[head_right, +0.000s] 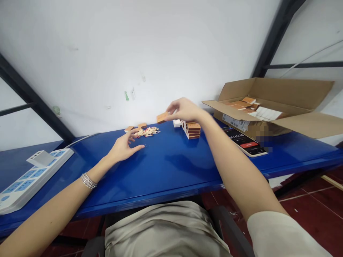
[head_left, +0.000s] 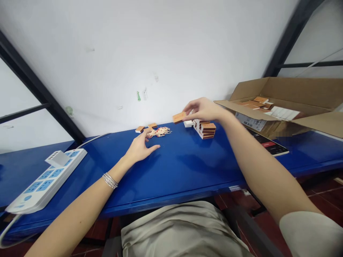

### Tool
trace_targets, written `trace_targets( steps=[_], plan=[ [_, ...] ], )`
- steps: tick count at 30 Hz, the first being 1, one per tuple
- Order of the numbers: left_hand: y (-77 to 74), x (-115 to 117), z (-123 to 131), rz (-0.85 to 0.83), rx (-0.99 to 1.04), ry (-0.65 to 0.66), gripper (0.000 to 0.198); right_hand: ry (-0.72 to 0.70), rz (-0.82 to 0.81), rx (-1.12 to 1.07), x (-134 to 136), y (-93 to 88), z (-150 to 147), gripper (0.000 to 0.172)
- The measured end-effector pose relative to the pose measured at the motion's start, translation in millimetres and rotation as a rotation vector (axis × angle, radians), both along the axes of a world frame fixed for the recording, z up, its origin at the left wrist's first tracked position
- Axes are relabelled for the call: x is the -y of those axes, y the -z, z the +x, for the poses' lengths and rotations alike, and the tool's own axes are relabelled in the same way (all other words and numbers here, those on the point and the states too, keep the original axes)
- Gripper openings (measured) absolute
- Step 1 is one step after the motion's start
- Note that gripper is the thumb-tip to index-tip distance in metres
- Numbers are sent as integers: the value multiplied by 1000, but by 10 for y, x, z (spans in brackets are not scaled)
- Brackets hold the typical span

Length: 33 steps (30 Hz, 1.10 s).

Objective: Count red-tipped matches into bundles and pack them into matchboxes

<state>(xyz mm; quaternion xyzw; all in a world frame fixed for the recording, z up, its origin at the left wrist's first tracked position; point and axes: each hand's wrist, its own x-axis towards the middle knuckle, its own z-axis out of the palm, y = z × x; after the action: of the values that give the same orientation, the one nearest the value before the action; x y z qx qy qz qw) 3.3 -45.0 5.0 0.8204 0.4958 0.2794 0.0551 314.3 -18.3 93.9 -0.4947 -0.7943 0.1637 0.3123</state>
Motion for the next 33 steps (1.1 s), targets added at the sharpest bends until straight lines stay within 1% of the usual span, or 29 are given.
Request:
trace_targets(
  steps=[2,4,6,9,13,17,23,25,27,28,30,31,33],
  plan=[
    [16,-10,-12,-6,-31,-12,73,119,-35,34,-6,-118,380,43],
    [28,-16,-15,-6,-45,-16,71,184,-158,121,-14,-153,678,41],
    [34,-19,-13,-7,-48,-13,69,210,-268,190,-32,-126,860,40],
    [39,-26,-16,-17,-57,-17,67,205,-339,227,-80,-49,952,41],
    [46,-43,-31,-5,-60,-15,66,166,-397,233,-159,16,958,43],
    [48,-50,-39,2,-73,-9,64,182,-457,224,-209,52,968,44],
    [46,-49,-40,-15,-93,-20,66,176,-431,279,-248,101,996,46],
    [51,-50,-42,-23,-90,-24,67,221,-418,328,-247,96,994,47],
    [61,-56,-46,-25,-84,-23,65,304,-369,386,-227,74,946,48],
    [69,-61,-49,-21,-80,-19,64,346,-316,414,-208,60,891,47],
    [84,-73,-56,-7,-71,-6,61,400,-153,442,-155,38,710,45],
    [91,-79,-59,-2,-67,-1,60,394,-77,438,-125,38,583,44],
    [100,-87,-64,1,-64,5,59,351,19,416,-71,78,279,36]
  ],
)
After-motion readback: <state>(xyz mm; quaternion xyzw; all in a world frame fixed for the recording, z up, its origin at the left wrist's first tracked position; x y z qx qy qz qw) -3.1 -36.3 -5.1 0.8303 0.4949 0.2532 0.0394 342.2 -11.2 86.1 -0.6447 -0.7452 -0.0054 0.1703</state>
